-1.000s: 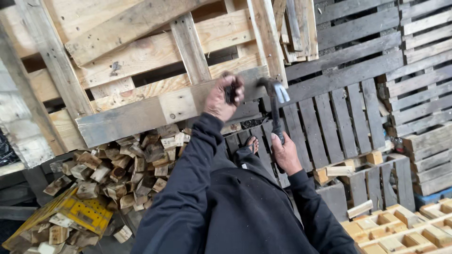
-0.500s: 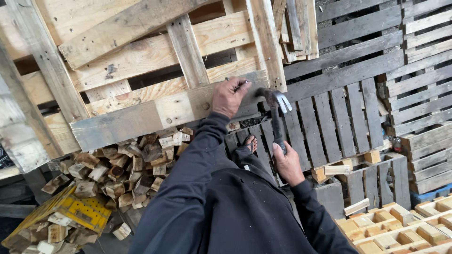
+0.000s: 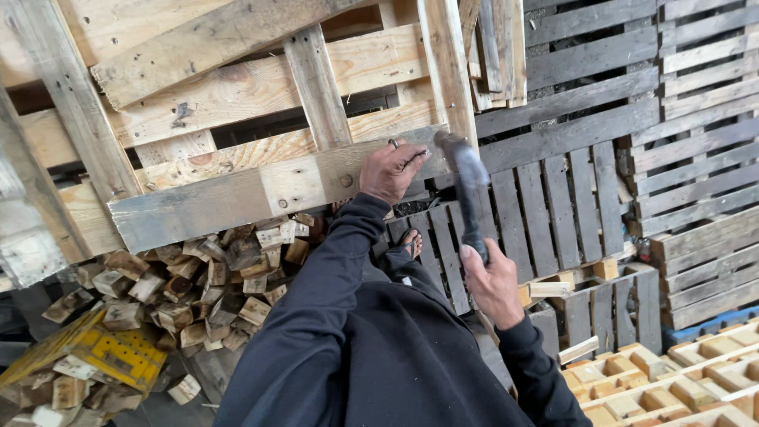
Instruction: The person assembles wooden pallets by placing small wooden blocks onto pallet frames and hammering nails into them. They repeatedly pick up blocks, position them, and drive nails using a hammer, occasionally adjusting the blocks or retrieving more nails from a nearby container.
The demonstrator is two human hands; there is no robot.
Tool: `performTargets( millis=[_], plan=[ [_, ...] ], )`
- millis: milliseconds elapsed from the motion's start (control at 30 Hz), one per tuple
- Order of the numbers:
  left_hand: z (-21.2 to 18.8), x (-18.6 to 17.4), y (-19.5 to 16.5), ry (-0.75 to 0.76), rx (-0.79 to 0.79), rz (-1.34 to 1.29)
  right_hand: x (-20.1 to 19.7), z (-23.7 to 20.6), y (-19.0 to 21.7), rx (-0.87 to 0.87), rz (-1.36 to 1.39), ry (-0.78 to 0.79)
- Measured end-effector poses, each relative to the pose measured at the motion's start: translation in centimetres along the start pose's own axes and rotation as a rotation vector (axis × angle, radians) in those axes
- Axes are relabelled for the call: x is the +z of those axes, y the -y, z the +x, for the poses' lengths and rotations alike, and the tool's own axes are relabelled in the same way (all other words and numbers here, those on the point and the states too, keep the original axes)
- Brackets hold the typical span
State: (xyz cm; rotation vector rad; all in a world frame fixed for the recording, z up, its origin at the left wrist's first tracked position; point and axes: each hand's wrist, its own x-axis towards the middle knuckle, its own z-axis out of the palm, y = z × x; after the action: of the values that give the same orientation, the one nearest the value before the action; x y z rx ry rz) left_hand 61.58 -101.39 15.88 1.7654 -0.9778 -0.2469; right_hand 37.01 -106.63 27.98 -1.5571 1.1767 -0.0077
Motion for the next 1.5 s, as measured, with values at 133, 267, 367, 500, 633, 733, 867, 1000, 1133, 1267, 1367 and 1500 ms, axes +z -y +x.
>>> performTargets(
  millis=[133,267,367,500,633,733,867,1000,1133,1267,1367,1500],
  plan=[
    [0.0,0.4,2.4,-0.044,-0.168,-0.07,-0.9,-1.2,-0.1,-0.428,0.428,0.031],
    [0.8,0.8,3.7,-0.309,-0.316,-0.257,0.3,0.5,-1.1,-0.457,0.335,0.06],
    [1.1,0.8,3.3,-0.405,-0.141,-0.013,0.7,1.9,-0.8,-0.161,-0.239,0.0],
    [1.2,0.5,2.3,-0.406,-0.285,-0.056,-1.2,0.8,1.5,-0.347,0.418,0.124],
    [1.4,-0.1,1.7,-0.397,-0.332,-0.081,-1.5,1.0,3.0,-0.907,0.589,-0.016],
    [1.5,0.0,1.4,-0.465,-0.239,-0.052,0.2,2.5,1.8,-0.599,-0.131,-0.017],
    [1.5,0.4,1.0,-0.482,-0.341,-0.06,-2.1,3.7,0.0,-0.052,0.161,0.102],
    [1.5,0.3,1.1,-0.487,-0.308,-0.095,-11.2,4.0,0.9,-0.886,0.617,0.124],
    [1.8,-0.2,1.7,-0.488,-0.304,-0.126,-9.9,5.3,-1.3,-1.036,0.459,-0.012],
    [1.9,0.2,2.1,-0.46,-0.29,-0.121,-2.0,3.7,-3.6,-0.075,-0.164,0.076],
    [1.8,0.6,2.1,-0.483,-0.321,0.09,-5.4,2.0,1.7,-0.351,0.039,-0.047],
    [1.9,0.5,1.8,-0.471,-0.254,-0.063,-10.3,2.5,9.0,-1.141,0.509,0.018]
  ],
)
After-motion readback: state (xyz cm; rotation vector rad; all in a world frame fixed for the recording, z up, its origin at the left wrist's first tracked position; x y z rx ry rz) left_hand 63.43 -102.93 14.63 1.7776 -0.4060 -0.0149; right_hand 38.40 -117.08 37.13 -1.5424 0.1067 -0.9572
